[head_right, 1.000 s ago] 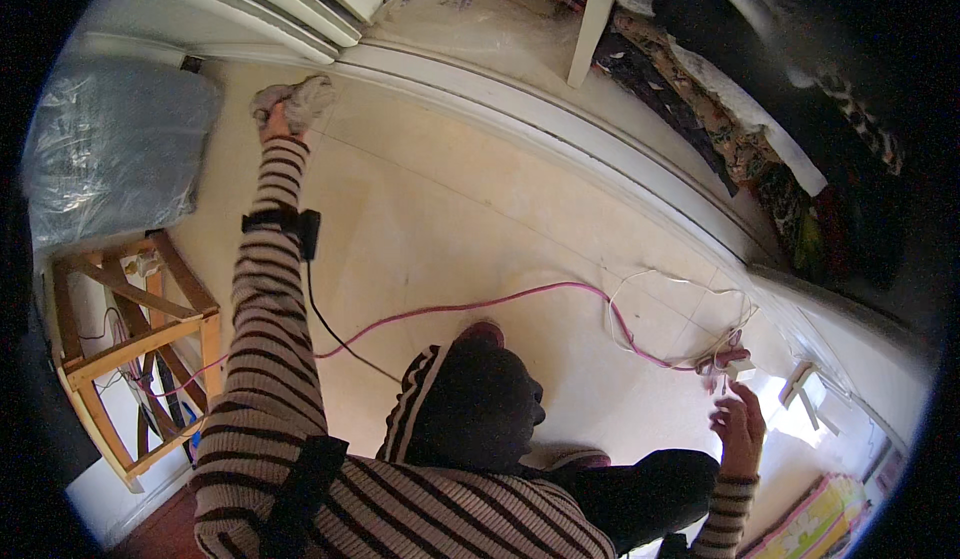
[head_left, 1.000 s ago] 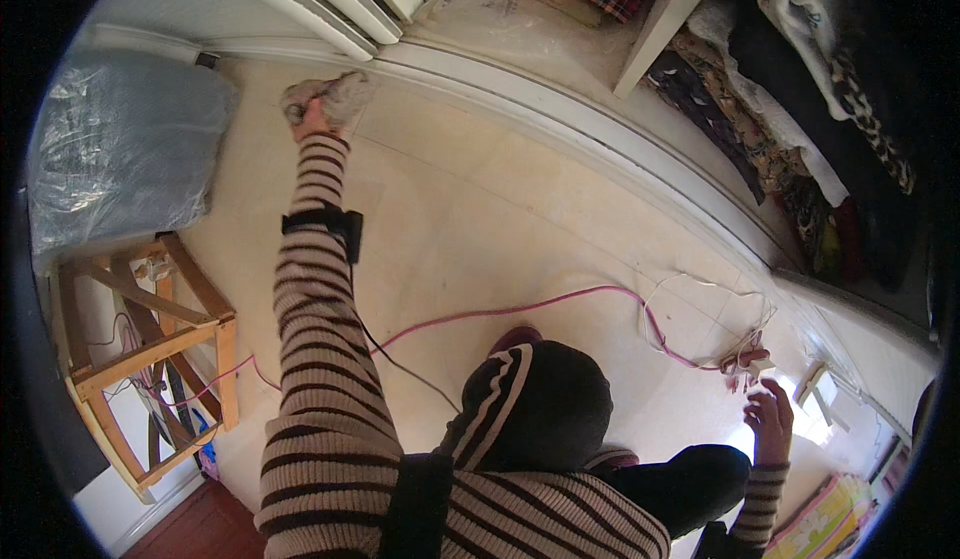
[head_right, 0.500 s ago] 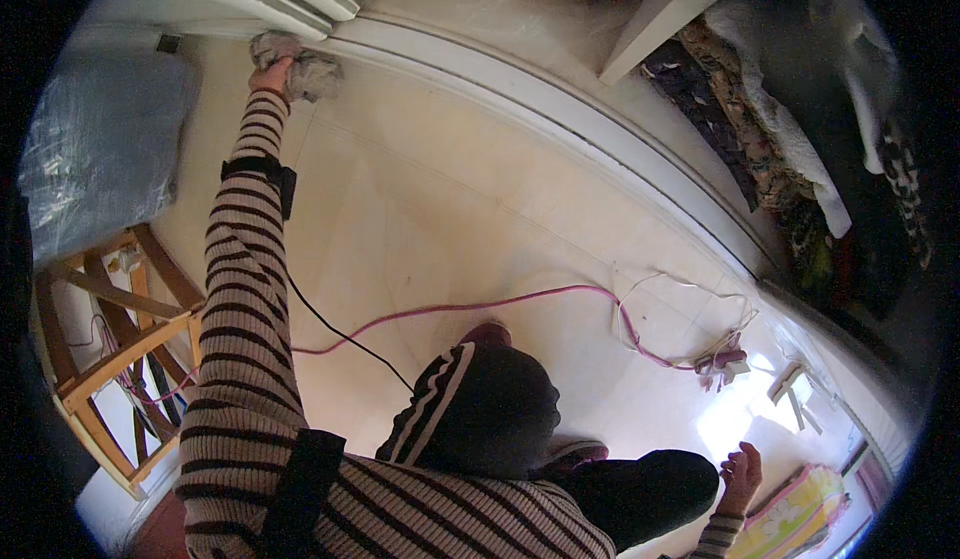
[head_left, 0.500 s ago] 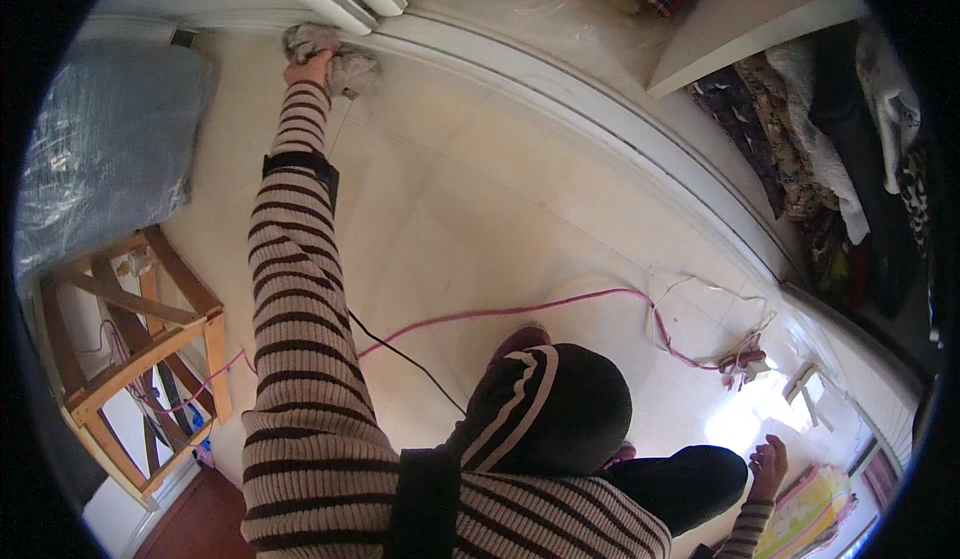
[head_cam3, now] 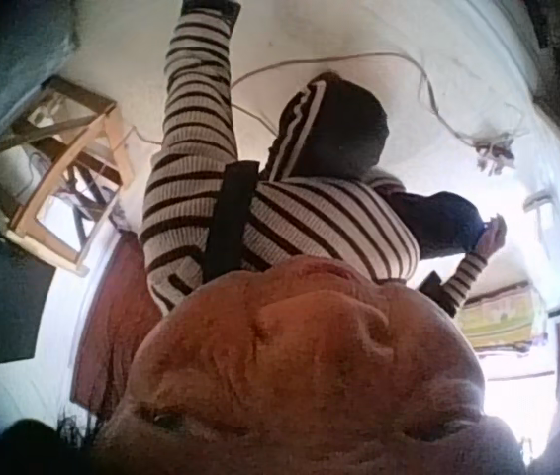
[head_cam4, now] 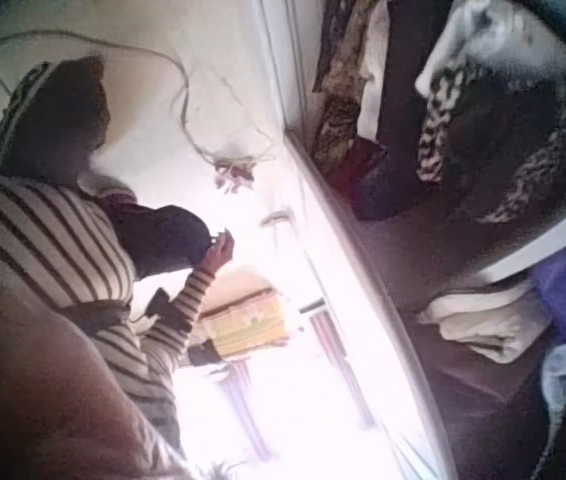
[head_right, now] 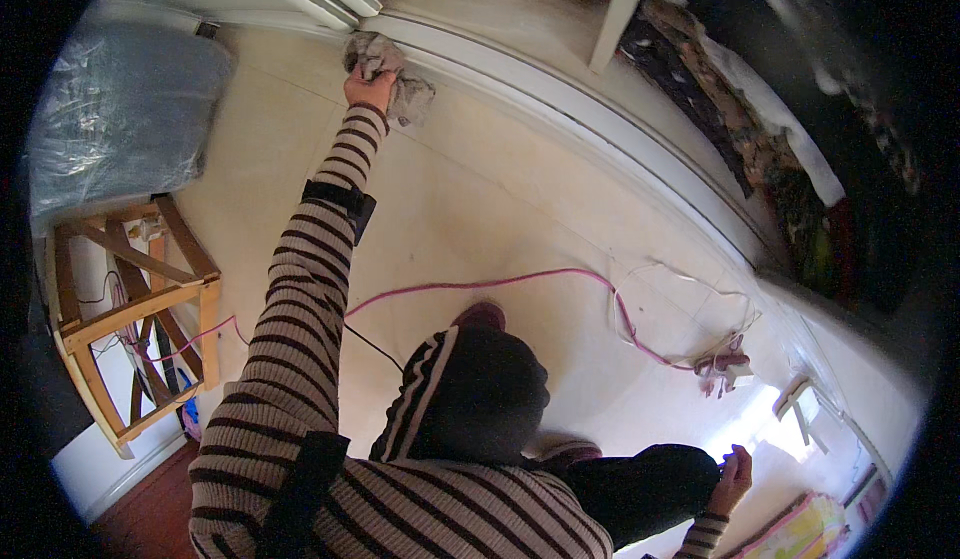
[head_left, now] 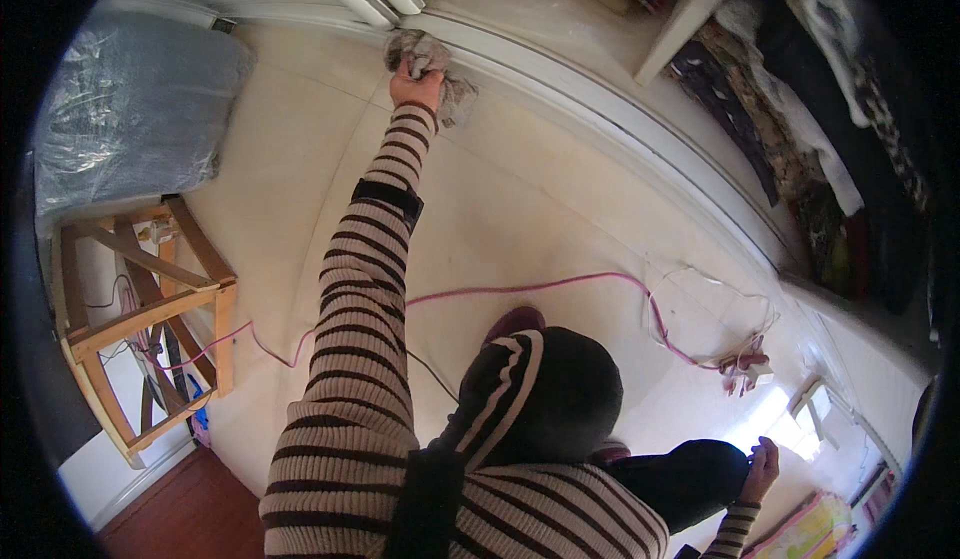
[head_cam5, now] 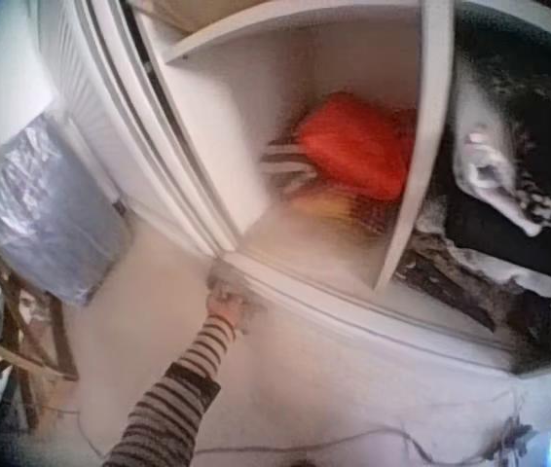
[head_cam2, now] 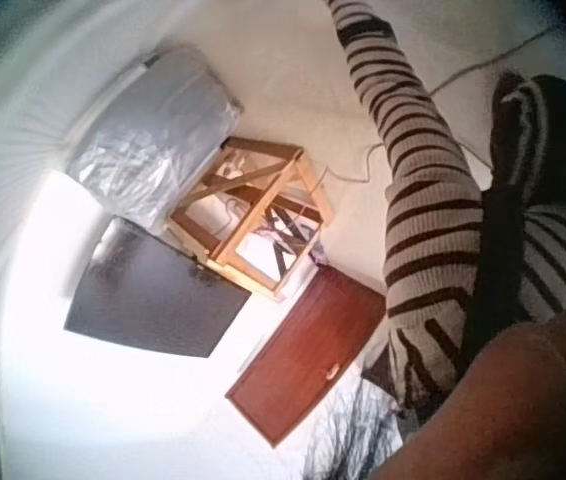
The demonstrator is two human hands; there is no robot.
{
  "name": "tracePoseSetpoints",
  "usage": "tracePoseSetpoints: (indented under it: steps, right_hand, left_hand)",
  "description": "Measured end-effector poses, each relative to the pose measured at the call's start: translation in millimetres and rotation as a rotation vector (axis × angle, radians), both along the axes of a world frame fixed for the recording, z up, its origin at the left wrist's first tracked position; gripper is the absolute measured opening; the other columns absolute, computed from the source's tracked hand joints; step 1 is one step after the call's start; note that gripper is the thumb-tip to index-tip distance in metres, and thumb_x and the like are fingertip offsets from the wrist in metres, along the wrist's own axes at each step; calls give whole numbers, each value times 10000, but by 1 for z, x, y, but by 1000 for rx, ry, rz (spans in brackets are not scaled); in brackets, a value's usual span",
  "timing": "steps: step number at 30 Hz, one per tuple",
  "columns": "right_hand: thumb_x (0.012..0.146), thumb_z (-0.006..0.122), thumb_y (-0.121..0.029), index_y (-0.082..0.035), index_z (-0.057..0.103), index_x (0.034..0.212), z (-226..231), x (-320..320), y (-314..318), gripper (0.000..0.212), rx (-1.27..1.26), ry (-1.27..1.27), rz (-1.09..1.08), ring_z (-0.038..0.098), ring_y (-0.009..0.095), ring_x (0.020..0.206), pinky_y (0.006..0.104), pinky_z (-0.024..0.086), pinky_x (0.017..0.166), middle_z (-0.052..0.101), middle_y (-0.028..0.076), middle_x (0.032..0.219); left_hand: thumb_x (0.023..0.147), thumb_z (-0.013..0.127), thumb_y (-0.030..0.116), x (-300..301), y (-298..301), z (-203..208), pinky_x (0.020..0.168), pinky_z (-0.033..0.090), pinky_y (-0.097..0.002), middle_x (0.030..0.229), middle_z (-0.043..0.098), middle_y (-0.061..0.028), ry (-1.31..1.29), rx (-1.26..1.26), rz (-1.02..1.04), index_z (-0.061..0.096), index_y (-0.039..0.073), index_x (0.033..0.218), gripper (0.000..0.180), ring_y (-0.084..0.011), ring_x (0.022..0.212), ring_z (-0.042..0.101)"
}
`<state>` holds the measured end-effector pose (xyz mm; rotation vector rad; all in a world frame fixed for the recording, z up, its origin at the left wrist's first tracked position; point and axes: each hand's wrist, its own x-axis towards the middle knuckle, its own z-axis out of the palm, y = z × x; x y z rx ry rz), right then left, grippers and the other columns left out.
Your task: The person wipes the floor and baseboards with a cloth, then moves to wipe a wooden door and a glass sliding door. The person uses a grey cloth to clean various surfaces in the room.
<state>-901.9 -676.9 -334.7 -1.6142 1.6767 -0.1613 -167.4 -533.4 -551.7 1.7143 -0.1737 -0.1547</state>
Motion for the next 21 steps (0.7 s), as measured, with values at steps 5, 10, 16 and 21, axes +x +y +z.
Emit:
tracePoseSetpoints:
  steps: [5, 10, 16, 21]
  right_hand:
    - [857, 434, -87, -1, 511, 1048, -2, -14, 26, 223, -226, -20, 16, 435, 98, 685, 217, 391, 624, 525, 41, 879]
    - [853, 428, -73, 8, 503, 1050, 3, -34, 39, 226, -245, -71, -103, 436, 93, 697, 215, 389, 631, 528, 53, 914]
    - [846, 432, -72, 11, 516, 996, 2, -61, 47, 191, -213, -17, -164, 447, 92, 727, 216, 390, 625, 536, 51, 896]
    - [846, 438, -82, 3, 525, 958, 5, -75, 55, 165, -238, -35, -179, 464, 93, 722, 216, 413, 622, 517, 44, 836]
  left_hand:
    - [622, 657, 48, -61, -32, 6, 832, 428, -305, 1081, 549, -156, -70, 189, -184, 444, -7, 1181, 601, -244, 971, 540]
    - [627, 651, 124, -137, -66, -19, 861, 410, -321, 1084, 532, -179, -203, 180, -339, 441, 21, 1189, 609, -279, 1014, 512]
    - [625, 639, 137, -247, -100, -2, 828, 430, -348, 1002, 548, -204, -268, 371, -442, 432, 38, 1190, 610, -333, 950, 531]
    - [638, 633, 183, -300, -122, 29, 786, 454, -371, 997, 549, -226, -386, 396, -609, 440, 61, 1183, 590, -356, 912, 539]
